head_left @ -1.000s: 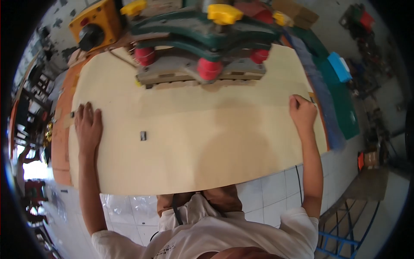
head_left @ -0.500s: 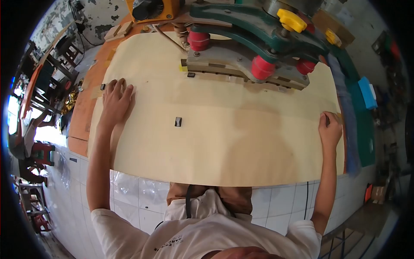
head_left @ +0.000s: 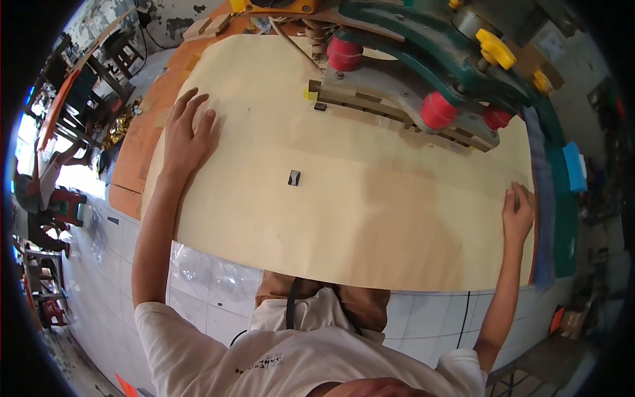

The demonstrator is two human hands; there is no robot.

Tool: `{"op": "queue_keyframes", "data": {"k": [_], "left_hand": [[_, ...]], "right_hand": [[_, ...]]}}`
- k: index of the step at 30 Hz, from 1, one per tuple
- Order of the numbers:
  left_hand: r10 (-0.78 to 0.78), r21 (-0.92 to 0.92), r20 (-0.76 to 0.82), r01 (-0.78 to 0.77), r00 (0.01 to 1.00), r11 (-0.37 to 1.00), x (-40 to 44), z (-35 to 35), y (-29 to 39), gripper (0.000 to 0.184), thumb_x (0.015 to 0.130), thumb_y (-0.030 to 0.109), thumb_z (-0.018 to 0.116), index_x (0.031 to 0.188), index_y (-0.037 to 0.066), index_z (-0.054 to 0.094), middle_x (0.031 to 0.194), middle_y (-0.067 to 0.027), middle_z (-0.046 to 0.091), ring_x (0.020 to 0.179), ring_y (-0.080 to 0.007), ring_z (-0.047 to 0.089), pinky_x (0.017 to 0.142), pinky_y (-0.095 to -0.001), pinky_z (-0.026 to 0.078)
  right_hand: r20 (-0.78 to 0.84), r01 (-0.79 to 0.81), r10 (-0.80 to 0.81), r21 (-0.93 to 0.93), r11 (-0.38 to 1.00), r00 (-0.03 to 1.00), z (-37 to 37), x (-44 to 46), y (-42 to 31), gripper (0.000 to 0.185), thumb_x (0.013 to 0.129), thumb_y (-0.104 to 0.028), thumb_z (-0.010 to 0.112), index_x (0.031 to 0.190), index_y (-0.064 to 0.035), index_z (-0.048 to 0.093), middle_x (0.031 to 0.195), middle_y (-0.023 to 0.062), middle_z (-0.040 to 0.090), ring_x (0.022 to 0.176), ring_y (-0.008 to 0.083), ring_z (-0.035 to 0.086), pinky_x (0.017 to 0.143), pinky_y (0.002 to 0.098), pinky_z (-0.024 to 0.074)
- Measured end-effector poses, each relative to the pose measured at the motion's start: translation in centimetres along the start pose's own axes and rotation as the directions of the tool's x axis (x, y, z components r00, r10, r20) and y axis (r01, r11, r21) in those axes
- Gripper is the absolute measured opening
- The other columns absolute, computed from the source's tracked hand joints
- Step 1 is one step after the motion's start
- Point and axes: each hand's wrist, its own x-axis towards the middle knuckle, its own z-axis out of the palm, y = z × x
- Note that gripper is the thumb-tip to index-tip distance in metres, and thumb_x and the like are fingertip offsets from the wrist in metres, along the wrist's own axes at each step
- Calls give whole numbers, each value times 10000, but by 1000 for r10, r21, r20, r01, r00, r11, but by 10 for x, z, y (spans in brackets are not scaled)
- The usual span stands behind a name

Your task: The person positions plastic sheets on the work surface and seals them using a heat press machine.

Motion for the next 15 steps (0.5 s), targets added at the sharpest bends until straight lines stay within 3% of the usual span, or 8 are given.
{"op": "queue_keyframes", "data": {"k": [5, 15], "left_hand": [[68, 65, 10, -69, 998, 996, -3, 1, 3, 380, 884, 282, 561, 1163, 32, 621, 1308, -183, 540, 1228, -362, 480, 1041, -429, 362], [53, 123, 48, -58, 997, 991, -3, 1, 2, 352, 896, 255, 560, 1130, 5, 640, 1261, -182, 577, 1176, -358, 534, 1007, -418, 404]], "right_hand": [[119, -149, 142, 48, 988, 983, 0, 0, -4, 309, 917, -234, 585, 1134, -30, 667, 1192, 163, 623, 1091, 312, 599, 909, 373, 498], [101, -77, 73, 30, 997, 992, 4, 1, 4, 316, 918, -229, 583, 1126, -5, 663, 1169, 179, 636, 1075, 314, 611, 916, 376, 486]]}}
